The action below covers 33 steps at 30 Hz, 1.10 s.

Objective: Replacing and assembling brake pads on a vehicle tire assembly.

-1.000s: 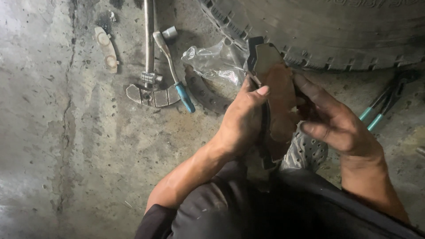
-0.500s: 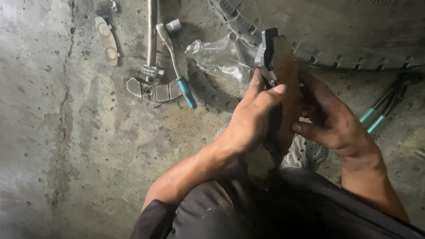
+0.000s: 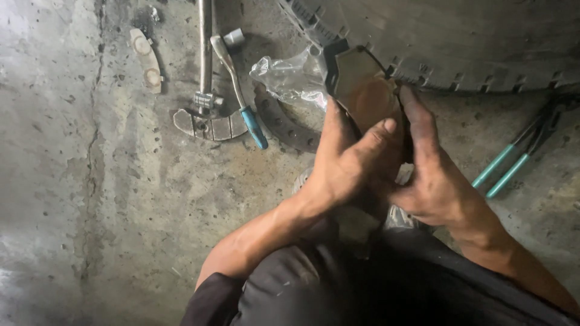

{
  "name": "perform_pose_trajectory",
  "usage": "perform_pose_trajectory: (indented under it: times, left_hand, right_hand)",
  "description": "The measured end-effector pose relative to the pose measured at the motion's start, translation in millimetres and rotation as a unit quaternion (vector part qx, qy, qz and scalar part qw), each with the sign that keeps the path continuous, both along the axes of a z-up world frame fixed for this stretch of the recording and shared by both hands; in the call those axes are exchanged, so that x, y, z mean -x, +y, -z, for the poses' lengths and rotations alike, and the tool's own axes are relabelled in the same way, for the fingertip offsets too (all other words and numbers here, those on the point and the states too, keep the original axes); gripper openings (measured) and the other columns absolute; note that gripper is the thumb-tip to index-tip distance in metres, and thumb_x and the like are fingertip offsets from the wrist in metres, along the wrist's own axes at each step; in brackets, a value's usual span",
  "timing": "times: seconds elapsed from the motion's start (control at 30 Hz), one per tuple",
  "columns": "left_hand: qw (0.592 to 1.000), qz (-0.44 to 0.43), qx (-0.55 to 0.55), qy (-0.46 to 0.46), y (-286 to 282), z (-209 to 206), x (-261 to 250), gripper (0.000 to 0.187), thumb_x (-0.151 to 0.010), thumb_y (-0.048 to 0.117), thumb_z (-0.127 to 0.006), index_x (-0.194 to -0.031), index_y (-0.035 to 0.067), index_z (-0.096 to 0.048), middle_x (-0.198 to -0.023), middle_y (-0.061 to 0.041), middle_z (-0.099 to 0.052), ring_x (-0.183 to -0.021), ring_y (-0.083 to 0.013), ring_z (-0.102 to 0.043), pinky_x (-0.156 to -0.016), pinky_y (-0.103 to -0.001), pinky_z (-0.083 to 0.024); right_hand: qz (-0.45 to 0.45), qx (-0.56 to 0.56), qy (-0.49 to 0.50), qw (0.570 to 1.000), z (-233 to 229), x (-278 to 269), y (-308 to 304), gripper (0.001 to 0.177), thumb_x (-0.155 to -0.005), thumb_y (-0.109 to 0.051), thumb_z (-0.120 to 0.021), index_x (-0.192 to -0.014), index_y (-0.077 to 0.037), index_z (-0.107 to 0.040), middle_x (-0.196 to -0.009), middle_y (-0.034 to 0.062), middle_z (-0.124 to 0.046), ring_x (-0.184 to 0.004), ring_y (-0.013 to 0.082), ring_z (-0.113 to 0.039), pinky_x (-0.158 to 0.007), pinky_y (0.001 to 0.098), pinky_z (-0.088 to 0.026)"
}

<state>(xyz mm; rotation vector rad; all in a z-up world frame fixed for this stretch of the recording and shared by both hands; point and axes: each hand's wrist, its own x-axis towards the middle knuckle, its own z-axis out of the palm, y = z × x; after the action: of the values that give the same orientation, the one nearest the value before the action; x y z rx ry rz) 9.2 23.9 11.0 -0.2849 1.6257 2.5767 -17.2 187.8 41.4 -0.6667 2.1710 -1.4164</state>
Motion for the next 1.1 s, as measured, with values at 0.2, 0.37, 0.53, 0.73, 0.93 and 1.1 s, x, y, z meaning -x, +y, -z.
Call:
perform_pose_trajectory:
  times: [0.2, 0.37, 0.53, 0.73, 0.93, 1.1]
  left_hand:
    - [0.981, 0.035, -0.143, -0.128, -14.2, -13.5, 11.6, 0.062, -0.098, 0.010, -0.069, -0.150, -0.003, -0.039, -0.131, -0.020, -0.058, -0.118, -0.0313, -0.062, -0.101, -0.046, -0.057]
    - [0.923, -0.002, -0.373, -0.096, -24.1, -25.5, 21.2, 0.055, -0.098, 0.012, -0.070, -0.144, -0.004, -0.044, -0.137, -0.022, -0.062, -0.128, -0.0405, -0.063, -0.110, -0.055, -0.055]
    - [0.920, -0.008, -0.389, -0.056, -28.1, -12.6, 13.4, 0.051, -0.104, 0.014, -0.073, -0.139, -0.009, -0.044, -0.134, -0.024, -0.061, -0.128, -0.0430, -0.062, -0.105, -0.054, -0.054]
    - [0.950, 0.022, -0.307, -0.056, -21.4, -26.6, 18.1, 0.060, -0.100, 0.018, -0.075, -0.143, -0.008, -0.043, -0.135, -0.026, -0.060, -0.127, -0.0458, -0.062, -0.110, -0.057, -0.054]
    - [0.952, 0.007, -0.298, -0.063, -18.4, -26.2, 21.1, 0.061, -0.098, 0.017, -0.074, -0.144, -0.008, -0.041, -0.139, -0.025, -0.059, -0.129, -0.0474, -0.060, -0.105, -0.057, -0.054]
    - [0.953, 0.029, -0.299, -0.041, -23.6, -17.8, 17.0, 0.058, -0.099, 0.016, -0.074, -0.141, -0.011, -0.043, -0.135, -0.029, -0.059, -0.126, -0.0487, -0.061, -0.109, -0.060, -0.055]
  right_hand:
    - [0.019, 0.058, 0.040, 0.997, -21.6, 2.4, -8.1, 0.098, -0.090, -0.020, -0.069, -0.163, -0.010, -0.004, -0.163, 0.0313, -0.021, -0.154, 0.0421, -0.033, -0.129, 0.0508, -0.040]
    - [0.101, 0.058, -0.102, 0.988, -10.5, -15.0, 12.1, 0.083, -0.090, -0.043, -0.070, -0.152, -0.003, -0.031, -0.118, 0.0168, -0.058, -0.107, 0.0266, -0.063, -0.091, 0.0433, -0.059]
    - [0.010, -0.054, -0.088, 0.995, -12.5, -14.6, 7.2, 0.052, -0.096, -0.061, -0.047, -0.099, -0.012, -0.066, -0.082, 0.0025, -0.068, -0.068, 0.0161, -0.068, -0.057, 0.0340, -0.060]
    - [0.048, -0.063, -0.054, 0.995, -8.6, -9.2, -1.4, 0.054, -0.099, -0.054, -0.041, -0.100, -0.006, -0.065, -0.062, 0.0042, -0.064, -0.048, 0.0165, -0.062, -0.042, 0.0320, -0.050]
    - [0.063, -0.056, -0.123, 0.989, -6.8, -2.4, -0.9, 0.054, -0.096, -0.053, -0.043, -0.097, -0.005, -0.067, -0.059, 0.0068, -0.065, -0.050, 0.0179, -0.062, -0.045, 0.0348, -0.051]
    - [0.022, -0.078, -0.161, 0.984, -6.5, -1.9, 4.9, 0.064, -0.088, -0.059, -0.047, -0.120, -0.005, -0.061, -0.073, 0.0070, -0.071, -0.062, 0.0195, -0.072, -0.055, 0.0357, -0.059]
